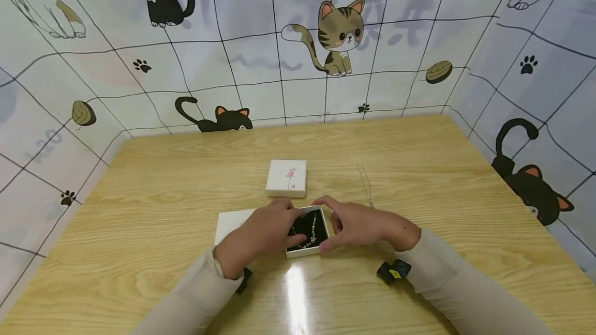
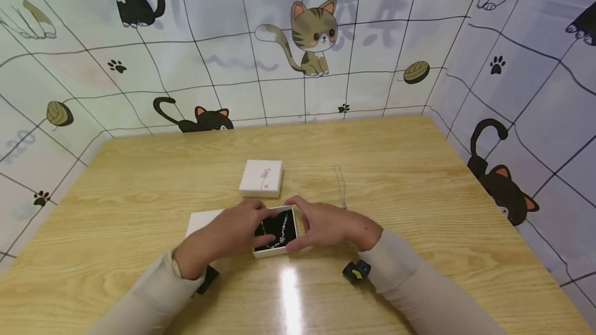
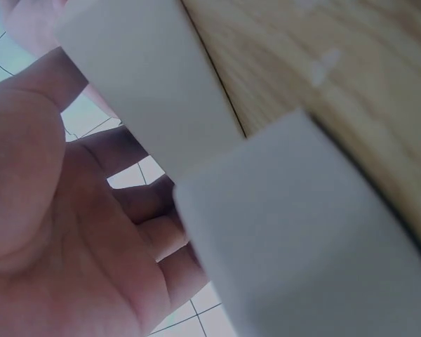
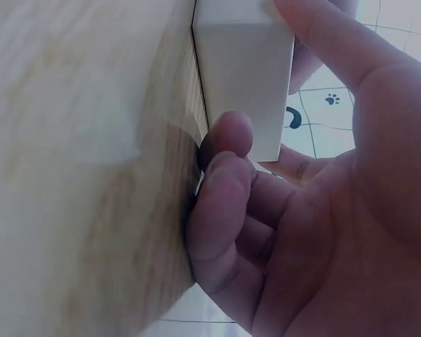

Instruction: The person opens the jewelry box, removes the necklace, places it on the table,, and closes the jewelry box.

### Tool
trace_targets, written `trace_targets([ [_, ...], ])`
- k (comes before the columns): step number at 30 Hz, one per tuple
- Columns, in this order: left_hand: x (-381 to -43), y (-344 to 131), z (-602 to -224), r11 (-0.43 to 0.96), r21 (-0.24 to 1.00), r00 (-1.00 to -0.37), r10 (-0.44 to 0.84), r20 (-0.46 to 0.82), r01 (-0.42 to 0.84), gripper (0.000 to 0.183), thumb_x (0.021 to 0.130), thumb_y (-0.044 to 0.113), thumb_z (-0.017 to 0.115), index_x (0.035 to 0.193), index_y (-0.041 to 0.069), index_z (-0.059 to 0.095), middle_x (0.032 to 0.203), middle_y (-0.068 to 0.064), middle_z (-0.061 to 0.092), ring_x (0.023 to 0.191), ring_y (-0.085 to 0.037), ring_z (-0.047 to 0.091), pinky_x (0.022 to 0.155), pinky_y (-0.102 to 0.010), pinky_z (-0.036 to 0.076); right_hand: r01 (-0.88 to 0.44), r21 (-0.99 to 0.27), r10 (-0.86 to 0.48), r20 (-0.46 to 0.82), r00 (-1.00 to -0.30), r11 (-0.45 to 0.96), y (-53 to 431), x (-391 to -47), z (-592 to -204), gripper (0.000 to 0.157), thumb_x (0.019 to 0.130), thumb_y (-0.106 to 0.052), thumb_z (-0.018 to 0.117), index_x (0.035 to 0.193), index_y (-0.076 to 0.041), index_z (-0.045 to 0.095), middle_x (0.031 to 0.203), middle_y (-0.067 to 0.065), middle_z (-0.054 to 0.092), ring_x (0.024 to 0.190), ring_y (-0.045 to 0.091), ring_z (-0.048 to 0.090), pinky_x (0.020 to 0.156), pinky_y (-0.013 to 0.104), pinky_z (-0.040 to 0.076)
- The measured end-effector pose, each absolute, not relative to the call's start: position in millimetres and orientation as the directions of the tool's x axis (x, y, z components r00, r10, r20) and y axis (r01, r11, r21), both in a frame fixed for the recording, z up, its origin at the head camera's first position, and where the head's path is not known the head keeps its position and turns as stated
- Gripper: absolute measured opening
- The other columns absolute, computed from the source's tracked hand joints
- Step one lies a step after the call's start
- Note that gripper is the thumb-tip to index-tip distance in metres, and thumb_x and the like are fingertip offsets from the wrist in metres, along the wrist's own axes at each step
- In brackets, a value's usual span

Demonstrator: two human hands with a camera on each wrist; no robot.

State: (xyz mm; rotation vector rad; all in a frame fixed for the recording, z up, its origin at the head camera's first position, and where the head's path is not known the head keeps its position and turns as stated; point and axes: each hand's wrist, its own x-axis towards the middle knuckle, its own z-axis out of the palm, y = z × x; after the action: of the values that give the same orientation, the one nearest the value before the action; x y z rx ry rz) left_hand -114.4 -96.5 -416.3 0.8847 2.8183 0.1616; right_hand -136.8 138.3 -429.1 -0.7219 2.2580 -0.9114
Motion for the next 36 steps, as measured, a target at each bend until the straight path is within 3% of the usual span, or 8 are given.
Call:
trace_targets([
  [23, -114.2, -95.8, -415.8, 0.809, 0.217, -0.799, 0.581, -0.154, 0.546, 0.049, 0.093, 0.043, 0.069, 0.129, 0.01, 0.065, 0.122, -0.007, 0.061, 0.115, -0.023, 0.058, 0.093, -0.039, 0.053, -0.251, -0.751, -0.663, -0.312, -0.681, 0.61, 138.3, -136.5, -429.3, 0.095, 0.08, -0.046, 0.082, 0.153, -0.018, 0.028, 0.069, -0.001, 0.058, 0.058, 0.009, 0.049, 0.053, 0.024, 0.039],
  [31, -112.0, -94.3, -415.2, 0.806, 0.212, -0.801, 0.584, -0.132, 0.552, 0.046, 0.092, 0.041, 0.071, 0.124, 0.008, 0.066, 0.117, -0.007, 0.058, 0.107, -0.021, 0.059, 0.087, -0.037, 0.054, -0.248, -0.758, -0.664, -0.306, -0.682, 0.603, 138.0, -135.8, -429.5, 0.095, 0.08, -0.045, 0.083, 0.153, -0.016, 0.029, 0.07, 0.0, 0.06, 0.058, 0.01, 0.049, 0.053, 0.024, 0.039],
  [36, -110.2, -94.1, -415.2, 0.809, 0.169, -0.807, 0.582, -0.1, 0.562, 0.046, 0.09, 0.043, 0.072, 0.123, 0.011, 0.067, 0.117, -0.005, 0.057, 0.11, -0.022, 0.057, 0.095, -0.045, 0.05, -0.253, -0.753, -0.665, -0.307, -0.681, 0.607, 137.9, -135.9, -429.2, 0.095, 0.08, -0.046, 0.082, 0.153, -0.016, 0.028, 0.069, -0.001, 0.059, 0.058, 0.01, 0.049, 0.053, 0.024, 0.04],
])
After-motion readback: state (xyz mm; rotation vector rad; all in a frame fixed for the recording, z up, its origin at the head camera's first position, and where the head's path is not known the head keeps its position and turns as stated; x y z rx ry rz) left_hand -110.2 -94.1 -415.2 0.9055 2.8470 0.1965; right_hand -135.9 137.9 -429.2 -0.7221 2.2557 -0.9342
